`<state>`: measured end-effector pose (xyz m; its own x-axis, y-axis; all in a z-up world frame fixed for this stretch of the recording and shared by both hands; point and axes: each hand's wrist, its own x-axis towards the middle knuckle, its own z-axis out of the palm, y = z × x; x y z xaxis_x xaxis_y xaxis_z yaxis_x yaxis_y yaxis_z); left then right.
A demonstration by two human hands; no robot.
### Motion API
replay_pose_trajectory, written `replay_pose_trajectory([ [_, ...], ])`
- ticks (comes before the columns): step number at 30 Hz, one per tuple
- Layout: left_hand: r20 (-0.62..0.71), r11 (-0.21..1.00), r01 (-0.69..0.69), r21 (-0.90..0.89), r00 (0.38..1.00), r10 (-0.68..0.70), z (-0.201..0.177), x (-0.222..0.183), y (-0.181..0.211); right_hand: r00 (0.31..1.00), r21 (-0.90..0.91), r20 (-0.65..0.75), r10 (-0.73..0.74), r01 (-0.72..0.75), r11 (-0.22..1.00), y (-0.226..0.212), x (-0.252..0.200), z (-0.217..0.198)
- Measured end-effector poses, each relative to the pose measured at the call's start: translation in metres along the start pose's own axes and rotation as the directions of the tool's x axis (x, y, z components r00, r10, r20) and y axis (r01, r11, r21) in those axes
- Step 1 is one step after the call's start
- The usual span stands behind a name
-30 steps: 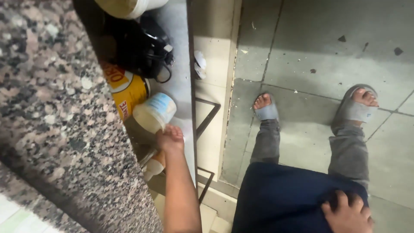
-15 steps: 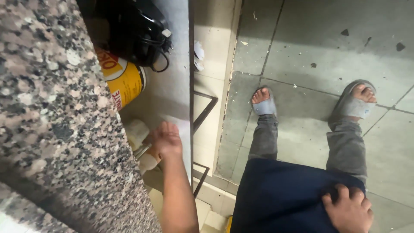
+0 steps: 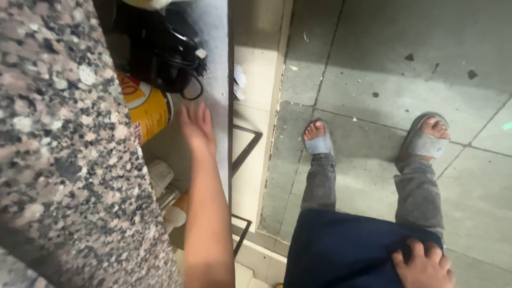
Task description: The person spreads white cream onto round chocolate cake discs arranged on a counter using a spatula, sprinkles dark sprinkles over the cream on some discs, then places a second chocolate cake disc on top of each cream-covered disc and presses it down to form sandwich cookies.
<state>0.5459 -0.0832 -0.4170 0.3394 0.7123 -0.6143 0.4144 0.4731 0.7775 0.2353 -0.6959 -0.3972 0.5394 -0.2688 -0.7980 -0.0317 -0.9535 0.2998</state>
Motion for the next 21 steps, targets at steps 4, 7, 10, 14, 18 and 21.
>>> replay_pose_trajectory([
  [4, -0.110, 1.000, 0.011, -0.012, 0.994, -0.012, 0.077, 0.053, 0.031, 1.000, -0.019, -0.021, 0.010, -0.010, 1.000, 0.000, 0.000, 0.023],
  [7, -0.253, 0.999, 0.046, 0.014, 0.967, -0.041, 0.086, 0.096, 0.037, 0.997, -0.005, -0.073, 0.015, -0.016, 1.000, 0.000, -0.001, 0.030],
  [10, -0.258, 0.999, 0.011, -0.050, 0.966, -0.024, 0.080, 0.128, 0.049, 0.990, 0.053, -0.137, 0.025, -0.018, 0.998, 0.002, 0.000, 0.047],
  [14, -0.229, 0.994, -0.039, -0.103, 0.973, 0.015, 0.070, 0.132, 0.060, 0.991, 0.044, -0.136, 0.019, -0.013, 0.999, 0.000, -0.002, 0.041],
  [18, -0.201, 0.990, -0.125, 0.067, 0.970, 0.136, 0.092, 0.047, 0.069, 0.995, 0.042, -0.098, 0.004, 0.000, 0.999, 0.002, -0.001, 0.029],
  [21, -0.091, 0.982, -0.119, 0.145, 0.987, 0.133, 0.059, 0.007, 0.038, 0.997, 0.025, -0.074, 0.003, -0.001, 1.000, -0.002, 0.001, 0.008],
])
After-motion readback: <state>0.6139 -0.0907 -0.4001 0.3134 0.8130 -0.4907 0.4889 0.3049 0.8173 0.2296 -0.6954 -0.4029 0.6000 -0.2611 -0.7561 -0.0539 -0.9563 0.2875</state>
